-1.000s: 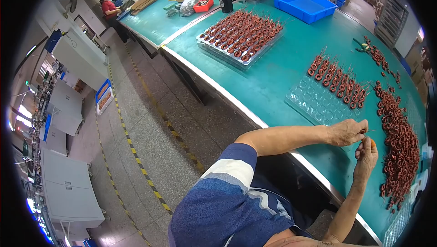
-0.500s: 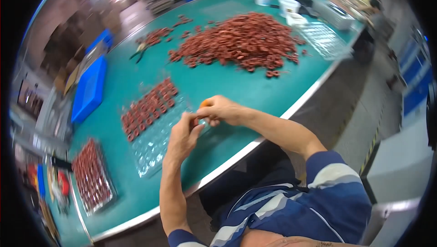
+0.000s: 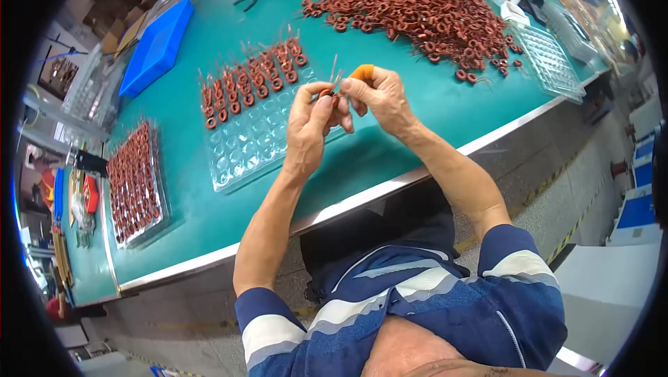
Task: Assembling and organizing small electronic coils into plastic trays.
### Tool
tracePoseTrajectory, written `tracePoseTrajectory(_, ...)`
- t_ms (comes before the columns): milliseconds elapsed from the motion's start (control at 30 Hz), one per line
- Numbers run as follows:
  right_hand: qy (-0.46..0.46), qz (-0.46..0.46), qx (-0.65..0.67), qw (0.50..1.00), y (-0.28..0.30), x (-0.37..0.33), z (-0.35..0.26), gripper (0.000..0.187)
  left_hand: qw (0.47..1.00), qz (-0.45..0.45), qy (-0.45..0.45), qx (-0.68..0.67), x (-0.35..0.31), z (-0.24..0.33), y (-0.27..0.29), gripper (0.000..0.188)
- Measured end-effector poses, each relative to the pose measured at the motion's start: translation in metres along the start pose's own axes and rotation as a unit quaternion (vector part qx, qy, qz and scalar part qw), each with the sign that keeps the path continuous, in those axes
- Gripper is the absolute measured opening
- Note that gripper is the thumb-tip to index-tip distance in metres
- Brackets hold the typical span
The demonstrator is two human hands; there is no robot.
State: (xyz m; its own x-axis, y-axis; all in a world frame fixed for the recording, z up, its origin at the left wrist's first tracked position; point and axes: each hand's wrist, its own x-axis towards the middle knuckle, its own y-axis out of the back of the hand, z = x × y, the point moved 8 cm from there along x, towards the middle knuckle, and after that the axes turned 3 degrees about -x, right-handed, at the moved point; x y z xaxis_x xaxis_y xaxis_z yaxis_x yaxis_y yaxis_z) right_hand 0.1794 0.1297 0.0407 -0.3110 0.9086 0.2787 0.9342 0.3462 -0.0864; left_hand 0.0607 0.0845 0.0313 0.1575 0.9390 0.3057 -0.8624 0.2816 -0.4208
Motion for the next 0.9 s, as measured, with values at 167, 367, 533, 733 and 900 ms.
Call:
tracePoseTrajectory(167, -0.008, -0.002, -0.048, 0.999, -0.002, -0.003, 0.006, 0.028, 0.996, 0.011, 0.067, 0.052, 0.000, -0.005, 0.005, 0.039)
tracePoseTrajectory(367, 0.002, 0.032, -0.026, 0.999, -0.003, -0.001, 0.006, 0.033, 0.998, 0.034, 0.058, 0.015, -0.003, -0.007, 0.006, 0.024)
tracePoseTrajectory(533, 0.017, -0.001, 0.007, 1.000, -0.010, 0.004, 0.009, 0.036, 0.997, 0.071, 0.041, 0.003, -0.002, -0.008, 0.015, 0.019)
tracePoseTrajectory(733, 0.002, 0.011, 0.039, 0.999, -0.001, 0.008, 0.017, 0.040, 0.995, 0.081, 0.060, 0.011, -0.001, -0.011, 0.023, 0.018)
tracePoseTrajectory(900, -0.001, 0.060, -0.033, 0.998, 0.007, 0.003, 0.018, 0.048, 0.994, 0.088, 0.066, 0.012, 0.000, -0.013, 0.019, 0.021)
